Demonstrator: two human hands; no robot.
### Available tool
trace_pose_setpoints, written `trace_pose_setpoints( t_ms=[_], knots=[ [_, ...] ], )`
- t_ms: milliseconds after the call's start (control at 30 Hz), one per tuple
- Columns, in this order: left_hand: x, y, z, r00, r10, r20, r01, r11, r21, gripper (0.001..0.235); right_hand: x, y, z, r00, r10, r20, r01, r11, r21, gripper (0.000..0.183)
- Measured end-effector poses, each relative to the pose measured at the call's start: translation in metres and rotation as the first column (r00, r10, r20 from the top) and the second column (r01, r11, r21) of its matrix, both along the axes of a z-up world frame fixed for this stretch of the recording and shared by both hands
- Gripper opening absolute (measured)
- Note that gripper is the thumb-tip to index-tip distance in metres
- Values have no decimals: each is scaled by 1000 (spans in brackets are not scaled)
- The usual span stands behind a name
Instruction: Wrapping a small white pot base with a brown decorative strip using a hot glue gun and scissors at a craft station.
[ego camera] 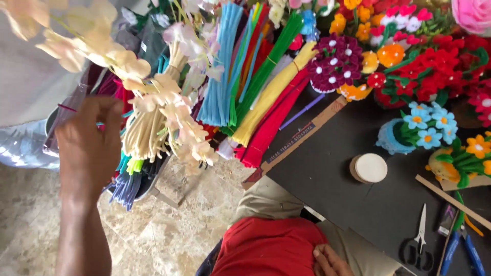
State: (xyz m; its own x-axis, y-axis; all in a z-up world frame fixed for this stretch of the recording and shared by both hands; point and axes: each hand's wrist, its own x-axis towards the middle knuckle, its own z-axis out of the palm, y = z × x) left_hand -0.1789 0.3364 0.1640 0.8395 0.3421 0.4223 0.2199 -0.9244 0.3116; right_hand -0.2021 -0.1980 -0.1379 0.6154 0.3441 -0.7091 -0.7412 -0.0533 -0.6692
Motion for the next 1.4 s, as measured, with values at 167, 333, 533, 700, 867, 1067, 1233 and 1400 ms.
trace_pose_setpoints(
  t_ms=[167,333,533,700,867,1067,1233,1400],
  knots=[
    [64,52,-17,945,100,-310,-119,992,-42,14,-7,-19,-48,999,43,-19,-42,998,48,25],
    [107,119,-88,944,-232,-234,288,925,246,28,3,-10,-23,895,432,113,-353,839,-414,26],
    [131,82,-78,948,-254,-190,282,950,137,27,-7,-16,-35,817,536,214,-366,768,-526,28],
    [136,62,-68,954,-256,-157,267,963,48,28,-6,-6,-12,833,511,213,-366,797,-480,29],
    [131,57,-51,966,-229,-123,222,973,-62,31,-12,-14,-28,839,522,156,-370,756,-540,27],
    [124,60,-27,981,-176,-85,159,972,-172,36,-14,-25,-56,790,565,238,-367,747,-554,23],
    [108,72,-12,989,-133,-67,112,959,-259,40,-14,-27,-68,755,620,215,-409,700,-585,21],
    [91,79,4,997,-56,-58,33,938,-344,45,-21,-24,-61,768,608,199,-355,664,-658,21]
  ],
)
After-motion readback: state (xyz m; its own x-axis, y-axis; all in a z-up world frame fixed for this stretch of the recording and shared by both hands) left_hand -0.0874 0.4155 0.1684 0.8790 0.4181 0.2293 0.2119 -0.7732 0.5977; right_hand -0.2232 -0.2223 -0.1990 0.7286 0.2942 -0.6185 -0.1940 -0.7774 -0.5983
